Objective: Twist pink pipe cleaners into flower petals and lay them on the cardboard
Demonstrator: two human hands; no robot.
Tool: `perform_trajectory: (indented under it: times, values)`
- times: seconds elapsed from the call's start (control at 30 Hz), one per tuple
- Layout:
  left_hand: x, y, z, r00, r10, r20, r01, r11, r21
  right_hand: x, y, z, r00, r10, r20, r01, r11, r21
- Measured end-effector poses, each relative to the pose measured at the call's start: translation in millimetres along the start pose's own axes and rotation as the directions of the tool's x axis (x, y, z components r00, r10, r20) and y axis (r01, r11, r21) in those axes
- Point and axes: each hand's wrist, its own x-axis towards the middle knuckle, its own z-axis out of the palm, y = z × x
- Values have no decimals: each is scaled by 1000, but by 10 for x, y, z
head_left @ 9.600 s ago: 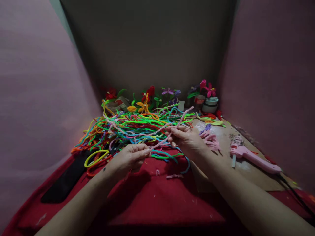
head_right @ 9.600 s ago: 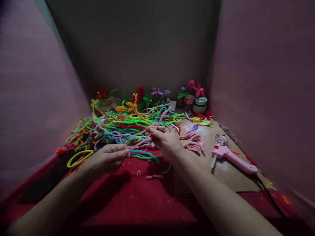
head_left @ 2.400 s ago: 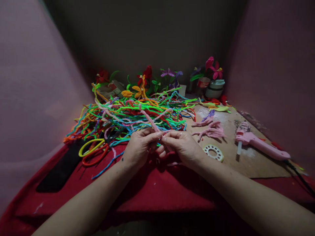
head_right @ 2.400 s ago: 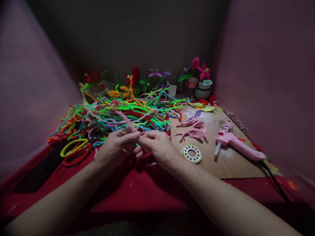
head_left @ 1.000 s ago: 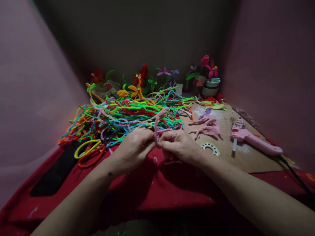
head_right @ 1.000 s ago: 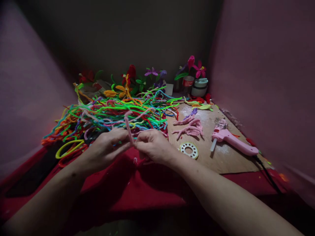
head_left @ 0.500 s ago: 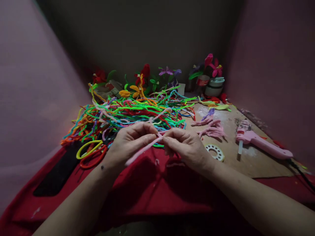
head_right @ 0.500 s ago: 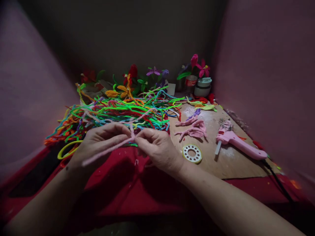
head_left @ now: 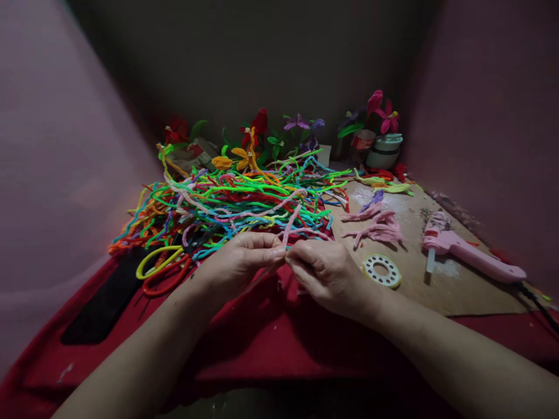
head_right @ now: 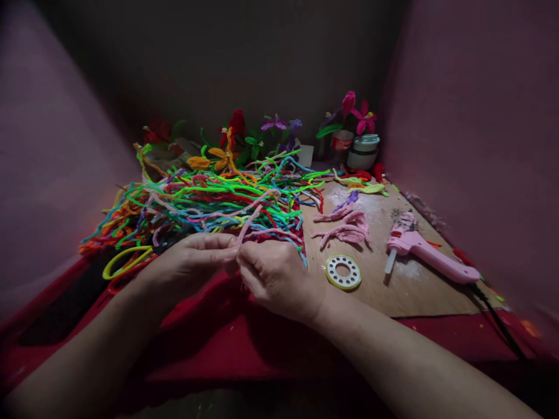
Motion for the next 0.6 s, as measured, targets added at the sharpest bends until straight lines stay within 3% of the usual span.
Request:
perform_trajectory:
  times: [0.1,0.17,0.27,0.33,0.47,0.53,0.6]
  values:
    - [9,17,-7,996,30,-88,-24,998,64,32,-14,7,982,180,53,-186,971,151]
    - [0,52,1,983,98,-156,-71,983,170,67,-29,-1,927,340,157,-374,861,345]
    - [-16,93,29,966,165,-197,-116,965,237,102,-26,-9,869,431,242,-494,727,476]
    - [-22,101,54,957,195,-215,-132,953,274,101,-4,3,870,440,224,-491,731,474]
    - [-27,94,86,946,238,-222,-139,912,386,68,35,41,905,401,145,-425,827,367]
    - [-31,92,83,953,235,-191,-142,903,405,52,32,39,938,338,83,-347,890,296]
    - [-38,91,68,962,223,-157,-140,899,415,44,17,14,978,202,-55,-187,962,199]
